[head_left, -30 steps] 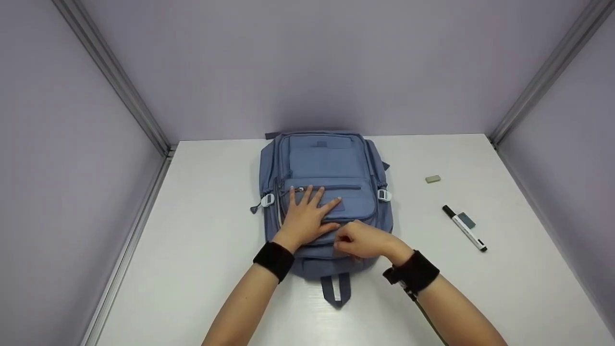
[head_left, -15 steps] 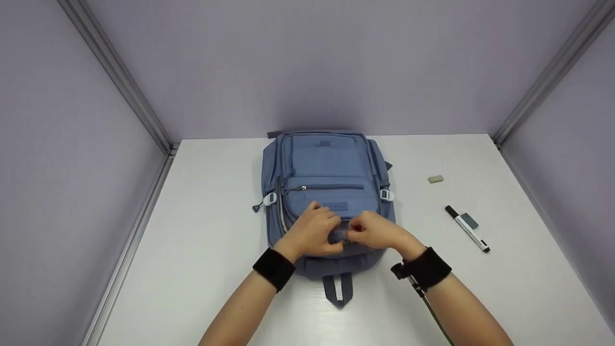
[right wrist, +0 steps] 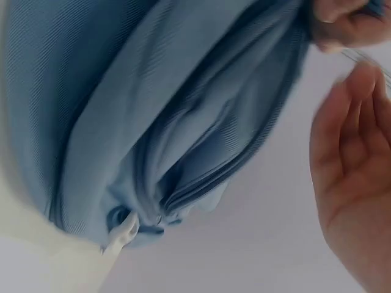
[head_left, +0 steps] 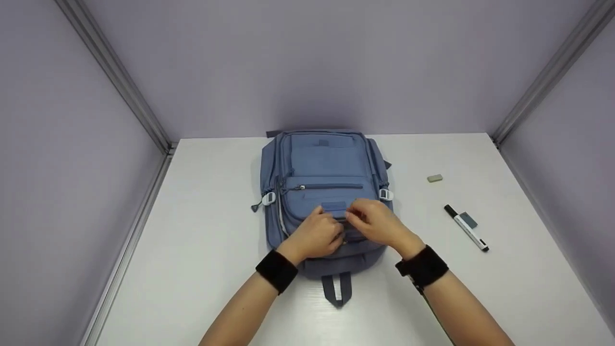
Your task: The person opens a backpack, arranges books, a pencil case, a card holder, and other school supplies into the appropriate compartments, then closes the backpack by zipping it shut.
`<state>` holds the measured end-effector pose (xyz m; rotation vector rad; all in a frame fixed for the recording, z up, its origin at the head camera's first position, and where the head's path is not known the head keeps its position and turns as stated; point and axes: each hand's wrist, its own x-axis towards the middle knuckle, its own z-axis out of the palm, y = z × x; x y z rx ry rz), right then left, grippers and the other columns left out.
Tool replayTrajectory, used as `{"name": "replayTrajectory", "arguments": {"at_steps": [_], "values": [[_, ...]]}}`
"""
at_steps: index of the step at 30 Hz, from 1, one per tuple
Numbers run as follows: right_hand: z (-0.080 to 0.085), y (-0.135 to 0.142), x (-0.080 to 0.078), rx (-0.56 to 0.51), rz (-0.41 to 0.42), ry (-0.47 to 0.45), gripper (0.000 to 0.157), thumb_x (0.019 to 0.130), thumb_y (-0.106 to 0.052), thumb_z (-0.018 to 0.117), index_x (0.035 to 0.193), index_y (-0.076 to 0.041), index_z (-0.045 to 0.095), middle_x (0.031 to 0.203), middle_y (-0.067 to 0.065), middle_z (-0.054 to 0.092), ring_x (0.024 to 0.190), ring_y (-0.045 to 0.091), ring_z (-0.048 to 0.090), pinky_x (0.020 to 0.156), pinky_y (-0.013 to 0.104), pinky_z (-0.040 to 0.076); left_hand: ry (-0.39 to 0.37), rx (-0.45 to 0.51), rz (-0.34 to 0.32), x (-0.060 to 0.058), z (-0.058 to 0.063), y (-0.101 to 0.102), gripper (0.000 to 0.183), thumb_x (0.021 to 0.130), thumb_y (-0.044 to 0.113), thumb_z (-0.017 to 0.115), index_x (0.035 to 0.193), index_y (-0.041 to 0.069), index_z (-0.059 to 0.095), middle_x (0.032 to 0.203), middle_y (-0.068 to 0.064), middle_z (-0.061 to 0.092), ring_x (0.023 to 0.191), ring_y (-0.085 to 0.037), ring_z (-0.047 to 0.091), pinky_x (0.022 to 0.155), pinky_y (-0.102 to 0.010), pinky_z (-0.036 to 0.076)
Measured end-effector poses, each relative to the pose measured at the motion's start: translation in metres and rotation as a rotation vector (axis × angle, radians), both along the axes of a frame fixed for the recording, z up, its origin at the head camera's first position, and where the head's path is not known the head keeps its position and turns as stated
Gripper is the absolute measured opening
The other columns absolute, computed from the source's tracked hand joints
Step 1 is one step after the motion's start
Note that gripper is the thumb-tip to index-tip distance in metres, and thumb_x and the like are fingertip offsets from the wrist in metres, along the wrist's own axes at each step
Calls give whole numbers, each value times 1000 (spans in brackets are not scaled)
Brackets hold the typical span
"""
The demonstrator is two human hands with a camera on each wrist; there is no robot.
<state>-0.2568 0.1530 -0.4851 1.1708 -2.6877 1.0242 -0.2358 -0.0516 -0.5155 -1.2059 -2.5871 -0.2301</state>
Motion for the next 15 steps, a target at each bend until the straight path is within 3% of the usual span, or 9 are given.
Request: {"name": "replayTrajectory", "arguments": {"at_steps": [1,3,6,10,15], "values": [[-3,1,-1,25,-16,83,21,97,-26,63,104,-7,70,96,2,64,86,17,62,76,35,51,-4,-10,1,0,1,0,25,96,24,57,74,16,66,70,0,63,73,-18,62,91,-47,43],[-11,3,-5,99,-19,194,37,95,-25,66,127,-7,63,126,9,60,116,27,56,95,44,45,-13,-28,6,1,1,-1,25,98,26,57,77,17,68,73,1,65,76,-18,63,93,-48,42],[-23,5,-9,225,5,238,61,95,-32,67,148,-12,45,151,11,41,139,35,36,109,53,31,-40,-62,12,2,3,-2,28,100,32,55,82,18,71,79,1,69,82,-18,65,98,-50,40],[-34,5,-12,325,6,249,63,97,-37,63,151,-16,40,156,7,35,143,34,29,110,56,26,-87,-103,18,3,6,-5,34,101,40,54,83,18,73,82,1,70,85,-17,66,100,-50,39],[-39,4,-16,302,-10,317,53,95,-36,63,144,-19,52,151,6,44,138,32,38,108,53,32,-136,-75,-3,5,10,-11,35,98,43,59,76,17,70,74,2,67,76,-15,64,89,-46,43]]}}
